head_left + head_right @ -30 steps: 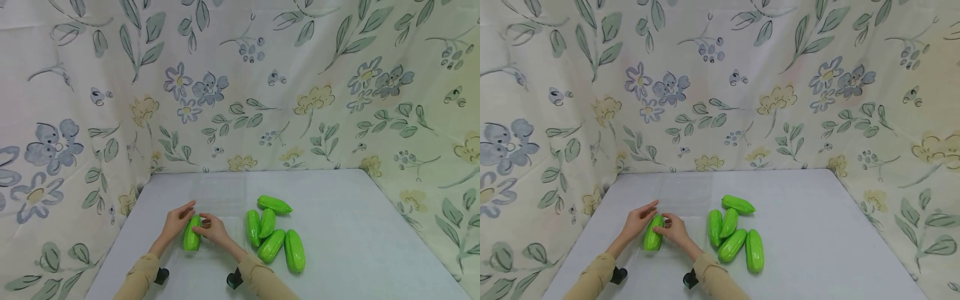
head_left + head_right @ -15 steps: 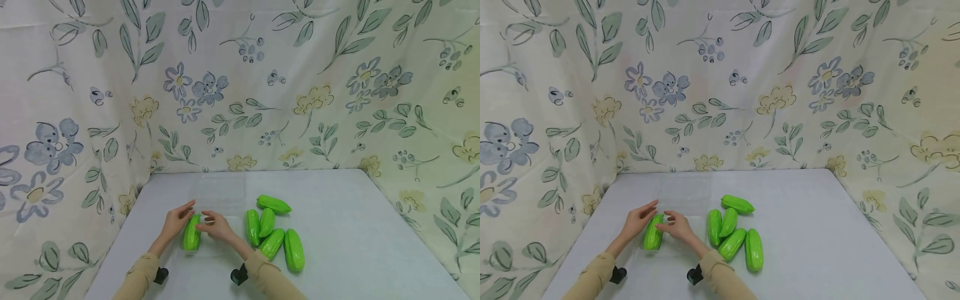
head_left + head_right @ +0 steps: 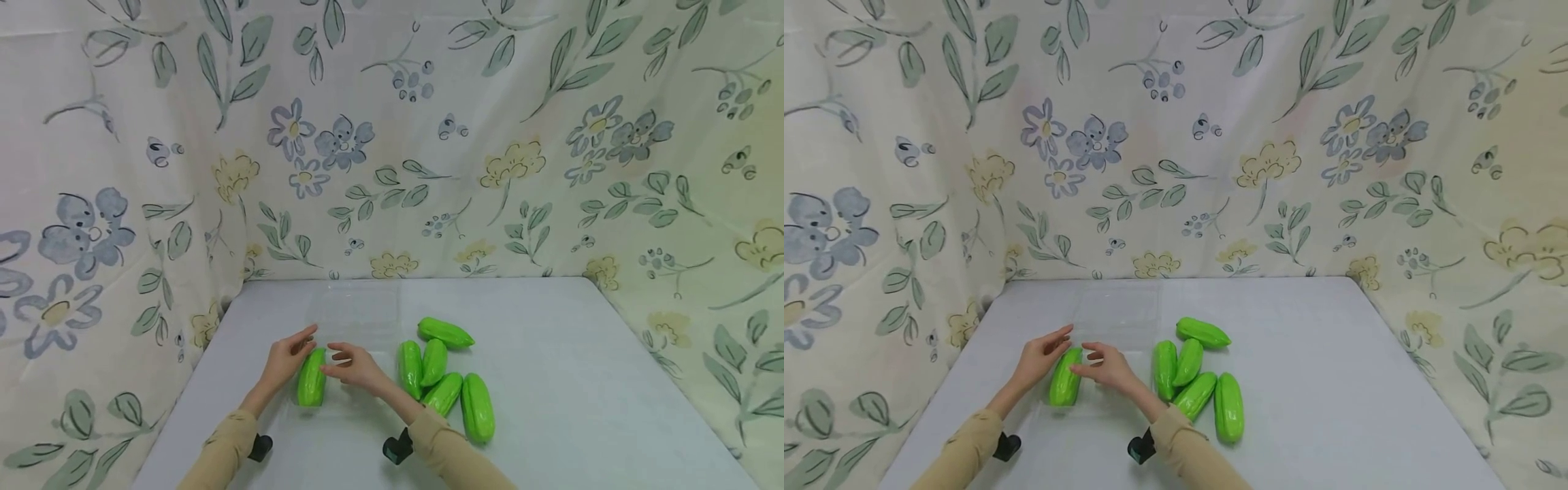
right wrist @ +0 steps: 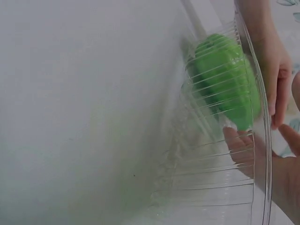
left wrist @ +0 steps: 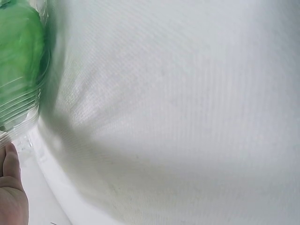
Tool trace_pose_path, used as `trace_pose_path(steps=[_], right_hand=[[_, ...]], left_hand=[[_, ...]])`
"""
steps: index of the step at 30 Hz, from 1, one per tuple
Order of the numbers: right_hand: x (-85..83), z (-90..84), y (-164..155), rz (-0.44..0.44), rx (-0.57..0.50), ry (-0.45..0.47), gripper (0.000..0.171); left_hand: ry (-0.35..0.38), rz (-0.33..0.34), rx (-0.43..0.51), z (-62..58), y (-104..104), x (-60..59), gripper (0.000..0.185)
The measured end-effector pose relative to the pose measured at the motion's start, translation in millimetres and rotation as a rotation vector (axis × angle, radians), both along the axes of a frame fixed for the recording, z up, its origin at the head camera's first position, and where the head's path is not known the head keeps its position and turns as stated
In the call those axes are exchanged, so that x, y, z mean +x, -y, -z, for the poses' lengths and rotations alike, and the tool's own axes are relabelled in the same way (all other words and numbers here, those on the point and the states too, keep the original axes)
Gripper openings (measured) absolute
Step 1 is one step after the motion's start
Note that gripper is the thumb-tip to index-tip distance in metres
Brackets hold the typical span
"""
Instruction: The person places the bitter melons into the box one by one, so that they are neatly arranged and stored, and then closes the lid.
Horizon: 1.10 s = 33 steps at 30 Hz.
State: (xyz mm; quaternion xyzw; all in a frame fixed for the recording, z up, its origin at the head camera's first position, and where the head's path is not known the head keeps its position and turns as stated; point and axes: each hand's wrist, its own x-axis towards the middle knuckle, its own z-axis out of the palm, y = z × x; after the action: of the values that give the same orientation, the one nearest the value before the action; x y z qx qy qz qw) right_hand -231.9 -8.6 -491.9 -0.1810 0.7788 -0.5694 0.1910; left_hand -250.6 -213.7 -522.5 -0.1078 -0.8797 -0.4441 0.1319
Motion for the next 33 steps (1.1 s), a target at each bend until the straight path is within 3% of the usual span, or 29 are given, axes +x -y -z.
trace_pose_path(steps=[14, 26, 33], right_hand=[[8.9, -8.2, -19, -0.002, -0.006, -0.037, 0.048], [14.1, -31.2, -60, -0.061, -0.060, -0.074, 0.049], [15.1, -39.4, -88, -0.028, -0.023, -0.136, 0.051]], left_hand=[[0.025, -0.013, -0.013, 2.0, -1, 0.1, 0.038], [0.001, -0.001, 0.013, 0.6, 0, -0.5, 0.039], [-0.003, 0.000, 0.009, 1.7, 0, -0.2, 0.038]])
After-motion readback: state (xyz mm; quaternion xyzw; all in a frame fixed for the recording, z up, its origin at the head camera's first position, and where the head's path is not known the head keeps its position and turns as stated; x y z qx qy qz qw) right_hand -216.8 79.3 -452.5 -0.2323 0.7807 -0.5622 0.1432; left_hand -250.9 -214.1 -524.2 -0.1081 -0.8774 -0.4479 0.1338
